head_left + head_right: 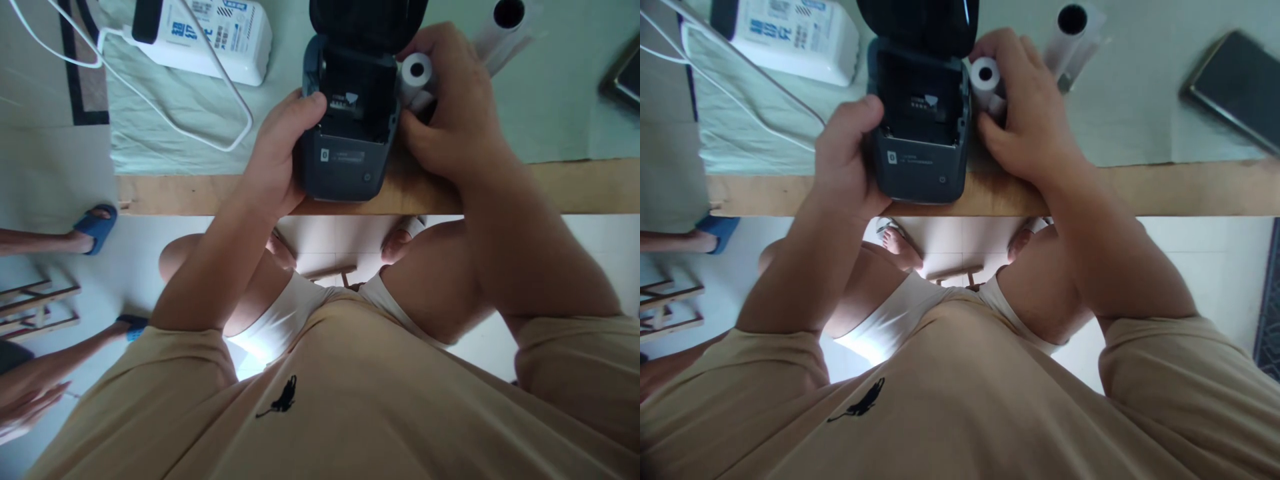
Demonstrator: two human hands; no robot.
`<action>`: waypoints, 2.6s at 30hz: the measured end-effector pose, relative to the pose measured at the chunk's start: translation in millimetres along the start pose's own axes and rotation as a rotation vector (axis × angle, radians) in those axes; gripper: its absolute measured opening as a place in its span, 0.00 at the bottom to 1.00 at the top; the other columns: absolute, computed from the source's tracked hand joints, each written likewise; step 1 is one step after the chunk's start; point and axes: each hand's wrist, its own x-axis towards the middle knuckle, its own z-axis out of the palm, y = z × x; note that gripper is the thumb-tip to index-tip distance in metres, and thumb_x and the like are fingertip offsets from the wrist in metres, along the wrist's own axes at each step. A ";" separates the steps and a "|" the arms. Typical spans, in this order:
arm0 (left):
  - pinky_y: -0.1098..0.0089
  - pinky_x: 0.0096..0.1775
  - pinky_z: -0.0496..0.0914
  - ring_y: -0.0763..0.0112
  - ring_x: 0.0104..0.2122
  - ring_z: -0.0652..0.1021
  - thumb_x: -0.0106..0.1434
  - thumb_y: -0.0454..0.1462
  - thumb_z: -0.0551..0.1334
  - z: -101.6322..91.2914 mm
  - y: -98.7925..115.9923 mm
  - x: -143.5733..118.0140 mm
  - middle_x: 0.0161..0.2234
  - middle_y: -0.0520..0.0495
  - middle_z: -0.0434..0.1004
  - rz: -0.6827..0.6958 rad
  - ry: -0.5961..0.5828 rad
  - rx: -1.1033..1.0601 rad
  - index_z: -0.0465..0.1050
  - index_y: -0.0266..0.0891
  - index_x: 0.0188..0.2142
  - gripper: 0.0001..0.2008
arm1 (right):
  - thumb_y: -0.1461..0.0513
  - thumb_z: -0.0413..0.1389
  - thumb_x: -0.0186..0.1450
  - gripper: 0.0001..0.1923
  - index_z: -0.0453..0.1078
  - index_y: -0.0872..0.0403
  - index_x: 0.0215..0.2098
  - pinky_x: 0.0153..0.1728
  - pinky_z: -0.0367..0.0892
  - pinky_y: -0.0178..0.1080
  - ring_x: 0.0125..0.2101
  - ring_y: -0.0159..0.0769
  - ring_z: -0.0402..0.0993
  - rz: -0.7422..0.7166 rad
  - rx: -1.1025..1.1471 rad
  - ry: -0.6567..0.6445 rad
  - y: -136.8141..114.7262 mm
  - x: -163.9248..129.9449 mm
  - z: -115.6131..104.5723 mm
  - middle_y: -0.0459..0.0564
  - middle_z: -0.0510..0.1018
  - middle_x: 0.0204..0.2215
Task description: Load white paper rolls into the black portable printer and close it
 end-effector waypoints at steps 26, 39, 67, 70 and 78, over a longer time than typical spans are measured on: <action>0.64 0.41 0.78 0.53 0.47 0.83 0.64 0.44 0.66 -0.5 3.5 -5.3 0.35 0.46 0.84 0.013 0.003 -0.003 0.77 0.40 0.37 0.10 | 0.62 0.60 0.65 0.17 0.68 0.44 0.52 0.54 0.72 0.52 0.51 0.46 0.75 -0.083 0.103 0.115 11.7 -3.8 8.7 0.49 0.78 0.48; 0.65 0.40 0.79 0.57 0.43 0.85 0.66 0.42 0.64 -6.1 7.0 -5.6 0.30 0.49 0.78 -0.020 -0.035 0.016 0.75 0.37 0.40 0.10 | 0.60 0.67 0.59 0.26 0.63 0.43 0.52 0.36 0.75 0.43 0.42 0.39 0.76 0.045 0.242 0.358 -1.4 -4.8 -12.5 0.47 0.74 0.45; 0.70 0.40 0.79 0.58 0.47 0.83 0.55 0.38 0.75 -14.5 21.1 -15.7 0.49 0.47 0.81 -0.130 -0.041 0.132 0.70 0.48 0.60 0.33 | 0.49 0.54 0.72 0.12 0.71 0.47 0.38 0.36 0.68 0.47 0.38 0.40 0.80 -0.463 0.170 0.239 -47.4 -8.0 3.6 0.44 0.83 0.34; 0.68 0.45 0.79 0.54 0.53 0.81 0.55 0.34 0.74 -15.4 20.6 -16.6 0.53 0.46 0.81 -0.108 -0.028 0.182 0.69 0.49 0.62 0.36 | 0.52 0.54 0.71 0.08 0.71 0.45 0.40 0.38 0.72 0.48 0.37 0.41 0.79 -0.452 0.276 0.372 -45.4 -5.8 -0.1 0.45 0.80 0.32; 0.64 0.48 0.80 0.51 0.54 0.81 0.53 0.35 0.74 -17.9 17.7 -17.4 0.51 0.45 0.82 -0.070 -0.021 0.226 0.71 0.48 0.62 0.36 | 0.50 0.53 0.70 0.22 0.62 0.35 0.61 0.54 0.72 0.55 0.58 0.49 0.74 -0.054 0.520 0.465 -38.9 -5.2 4.3 0.47 0.68 0.61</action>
